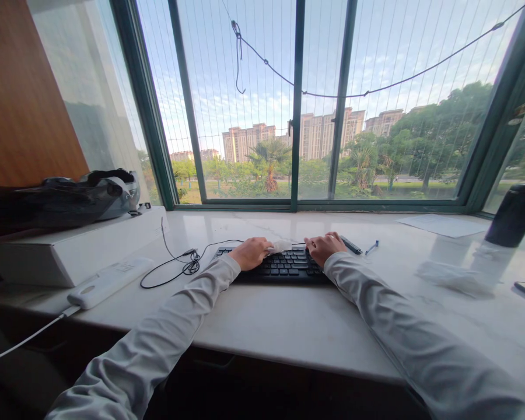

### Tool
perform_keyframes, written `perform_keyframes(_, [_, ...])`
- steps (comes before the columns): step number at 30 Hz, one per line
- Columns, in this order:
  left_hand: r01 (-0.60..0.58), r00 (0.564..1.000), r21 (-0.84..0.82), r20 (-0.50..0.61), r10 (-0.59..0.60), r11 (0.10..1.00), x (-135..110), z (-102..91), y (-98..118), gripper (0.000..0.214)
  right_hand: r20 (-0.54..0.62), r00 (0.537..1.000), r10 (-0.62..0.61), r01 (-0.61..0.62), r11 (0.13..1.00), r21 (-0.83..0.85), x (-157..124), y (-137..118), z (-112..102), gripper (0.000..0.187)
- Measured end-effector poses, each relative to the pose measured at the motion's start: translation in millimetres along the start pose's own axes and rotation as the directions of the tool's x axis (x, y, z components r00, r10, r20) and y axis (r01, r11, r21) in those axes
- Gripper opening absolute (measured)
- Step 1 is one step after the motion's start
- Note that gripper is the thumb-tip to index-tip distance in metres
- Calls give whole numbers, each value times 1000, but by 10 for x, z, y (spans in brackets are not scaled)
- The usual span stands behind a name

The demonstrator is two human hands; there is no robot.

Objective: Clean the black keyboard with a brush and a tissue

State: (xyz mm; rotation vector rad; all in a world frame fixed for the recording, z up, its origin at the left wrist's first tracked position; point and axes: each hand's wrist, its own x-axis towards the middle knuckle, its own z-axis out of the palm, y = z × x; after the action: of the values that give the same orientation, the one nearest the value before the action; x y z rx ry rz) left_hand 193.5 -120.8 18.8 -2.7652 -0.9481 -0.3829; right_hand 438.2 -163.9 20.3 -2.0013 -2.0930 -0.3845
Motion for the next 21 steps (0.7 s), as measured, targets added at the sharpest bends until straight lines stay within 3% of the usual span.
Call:
perform_keyframes(5, [59, 996, 75, 57, -64, 995, -21, -62, -41, 18, -8, 1000, -12, 12, 1000, 8, 10, 17, 26, 50])
perform_keyframes(15, [209, 951, 160, 195, -238, 965, -143, -137, -311, 34, -3, 1000, -25, 25, 999, -39, -2, 16, 33, 52])
perform_keyframes(21, [366, 874, 255, 236, -425, 895, -256, -235, -329, 32, 5, 999, -46, 47, 997, -60, -6, 25, 41, 51])
